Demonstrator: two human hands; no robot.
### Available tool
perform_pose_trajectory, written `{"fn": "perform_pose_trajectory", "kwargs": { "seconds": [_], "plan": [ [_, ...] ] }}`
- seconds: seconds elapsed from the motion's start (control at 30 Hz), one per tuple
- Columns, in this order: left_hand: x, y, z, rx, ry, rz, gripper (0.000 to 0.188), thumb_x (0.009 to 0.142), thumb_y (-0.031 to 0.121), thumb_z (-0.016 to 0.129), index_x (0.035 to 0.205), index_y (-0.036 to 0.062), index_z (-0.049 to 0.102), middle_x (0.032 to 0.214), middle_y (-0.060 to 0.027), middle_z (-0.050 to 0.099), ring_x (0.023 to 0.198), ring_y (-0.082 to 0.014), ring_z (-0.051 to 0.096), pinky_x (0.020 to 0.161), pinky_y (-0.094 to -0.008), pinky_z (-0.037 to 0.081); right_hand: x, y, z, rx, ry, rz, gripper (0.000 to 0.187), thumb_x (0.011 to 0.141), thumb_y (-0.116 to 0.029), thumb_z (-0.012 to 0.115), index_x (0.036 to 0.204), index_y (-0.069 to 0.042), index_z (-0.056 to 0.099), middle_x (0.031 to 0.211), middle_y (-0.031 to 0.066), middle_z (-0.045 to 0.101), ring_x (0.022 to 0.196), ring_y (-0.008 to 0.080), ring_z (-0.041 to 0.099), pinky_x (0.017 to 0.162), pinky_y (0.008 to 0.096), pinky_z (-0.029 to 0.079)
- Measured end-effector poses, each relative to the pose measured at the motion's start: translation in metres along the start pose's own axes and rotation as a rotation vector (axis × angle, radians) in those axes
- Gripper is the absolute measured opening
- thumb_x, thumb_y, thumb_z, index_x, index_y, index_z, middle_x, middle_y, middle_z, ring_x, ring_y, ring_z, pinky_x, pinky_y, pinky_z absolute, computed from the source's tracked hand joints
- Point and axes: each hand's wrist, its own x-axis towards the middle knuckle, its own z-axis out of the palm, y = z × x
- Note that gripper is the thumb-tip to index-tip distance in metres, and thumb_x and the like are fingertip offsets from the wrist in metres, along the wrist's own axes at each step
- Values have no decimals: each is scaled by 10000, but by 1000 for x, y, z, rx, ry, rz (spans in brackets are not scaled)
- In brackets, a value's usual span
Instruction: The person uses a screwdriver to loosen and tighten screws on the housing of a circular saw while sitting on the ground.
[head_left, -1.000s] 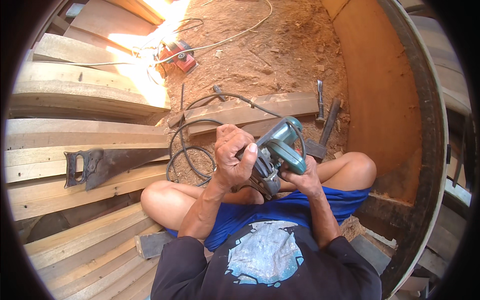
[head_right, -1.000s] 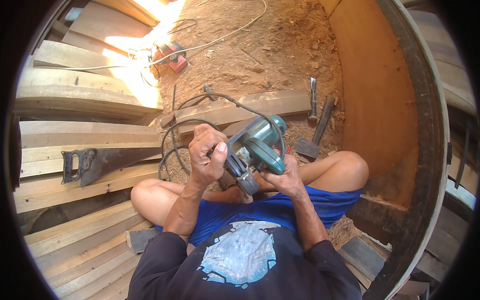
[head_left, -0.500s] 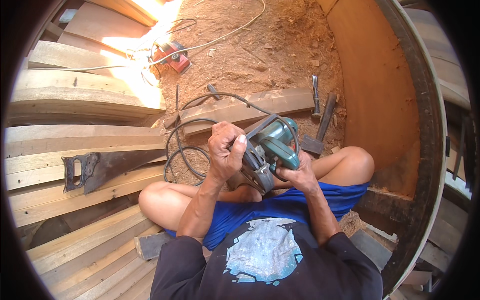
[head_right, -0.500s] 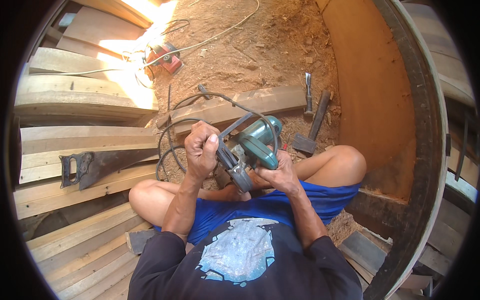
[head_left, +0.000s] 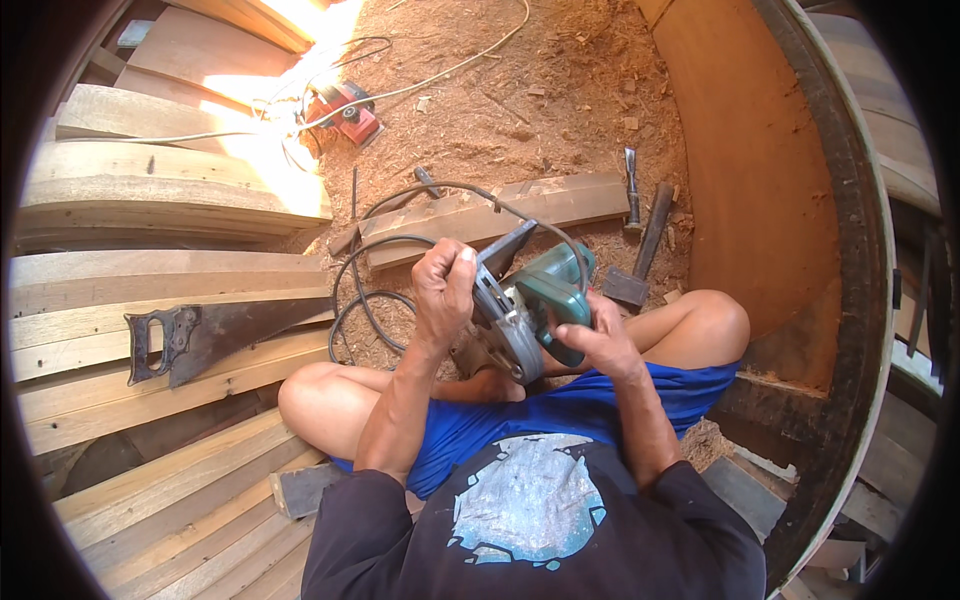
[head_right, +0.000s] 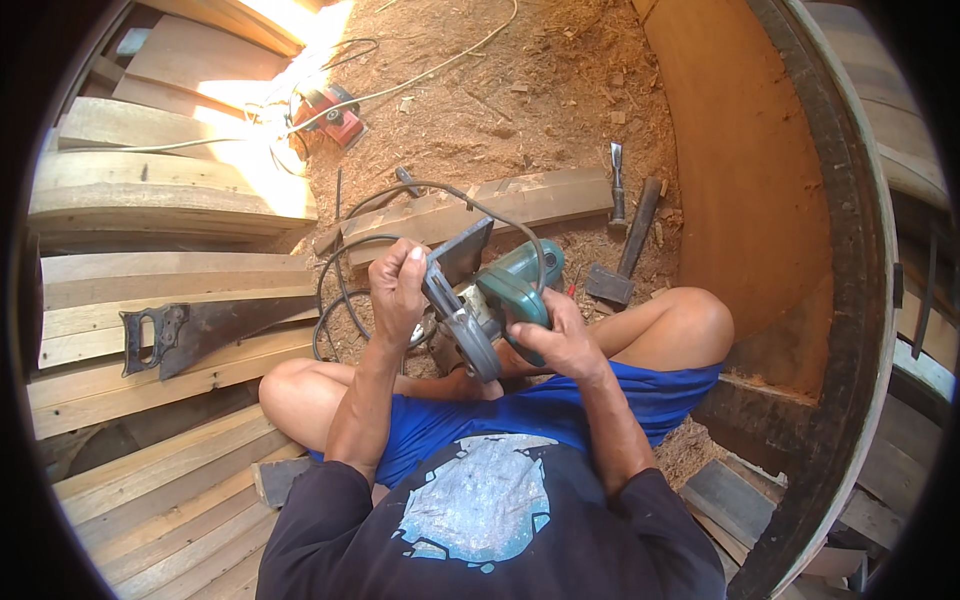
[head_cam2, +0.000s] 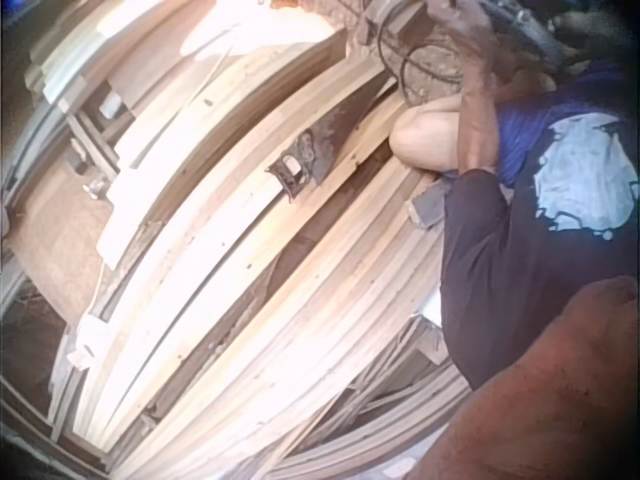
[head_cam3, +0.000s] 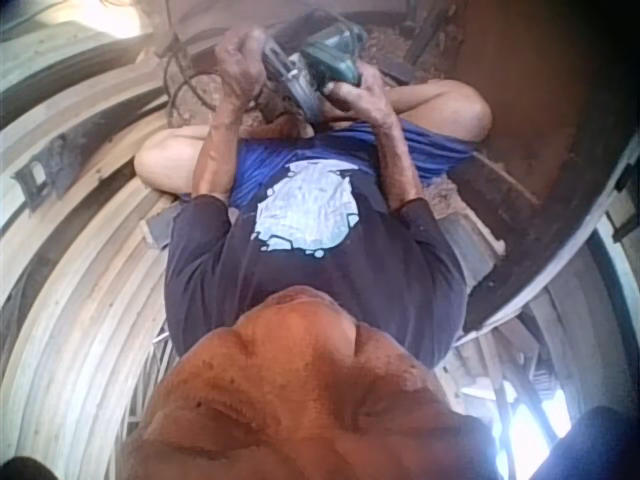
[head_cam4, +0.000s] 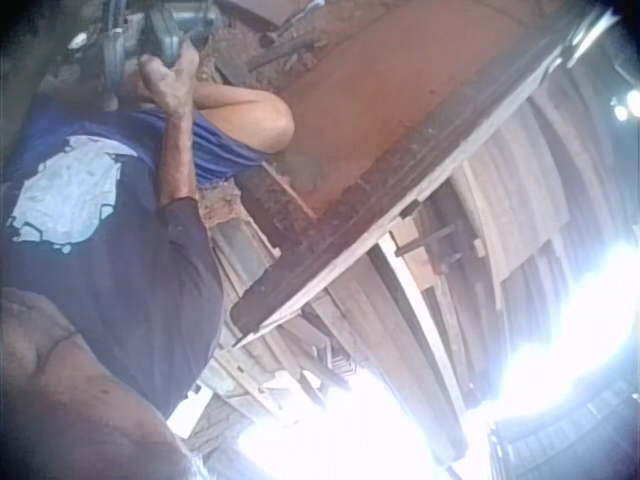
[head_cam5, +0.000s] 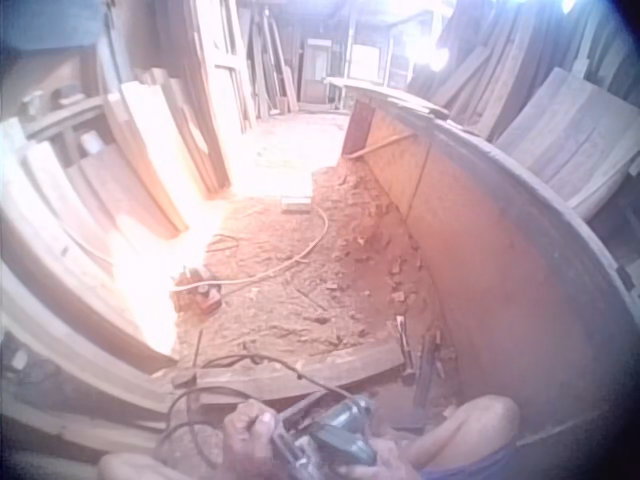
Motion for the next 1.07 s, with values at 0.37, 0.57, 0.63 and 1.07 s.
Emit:
{"fn": "perform_pose_trajectory", "kwargs": {
  "seconds": [0.37, 0.57, 0.63, 1.07],
  "plan": [
    [12, -76, -9, -125, 49, -326, 395, 1087, 214, 497, 706, 116, 467, 680, 94, 389, 647, -35, 317, 566, -279, 279, 45, 13, -7, 353, -35, 288, 367, 1065, -276, 581, 1268, 24, 634, 1066, 104, 716, 864, 149, 672, 779, 307, 590],
    [31, -106, -15, -391, 85, -486, 372, 1073, 228, 497, 716, 123, 496, 678, 60, 484, 573, -59, 399, 519, -295, 354, 82, 6, -2, 233, 6, 293, 321, 1079, -270, 581, 1191, 22, 652, 1054, 119, 710, 853, 151, 666, 758, 294, 578],
    [36, -111, -18, -357, 111, -490, 334, 1065, 242, 499, 776, 88, 567, 699, 8, 574, 585, -91, 511, 533, -294, 440, 90, 6, 2, 233, 51, 332, 317, 1080, -262, 580, 1188, 28, 647, 1048, 130, 705, 845, 157, 669, 750, 296, 576],
    [63, -162, -9, -390, 64, -564, 296, 1039, 278, 521, 1036, 25, 674, 913, -93, 704, 824, -208, 698, 743, -411, 583, 119, 11, -6, 302, 85, 361, 270, 1039, -158, 555, 1106, 84, 654, 1023, 168, 698, 791, 202, 690, 697, 330, 587]
  ]
}}
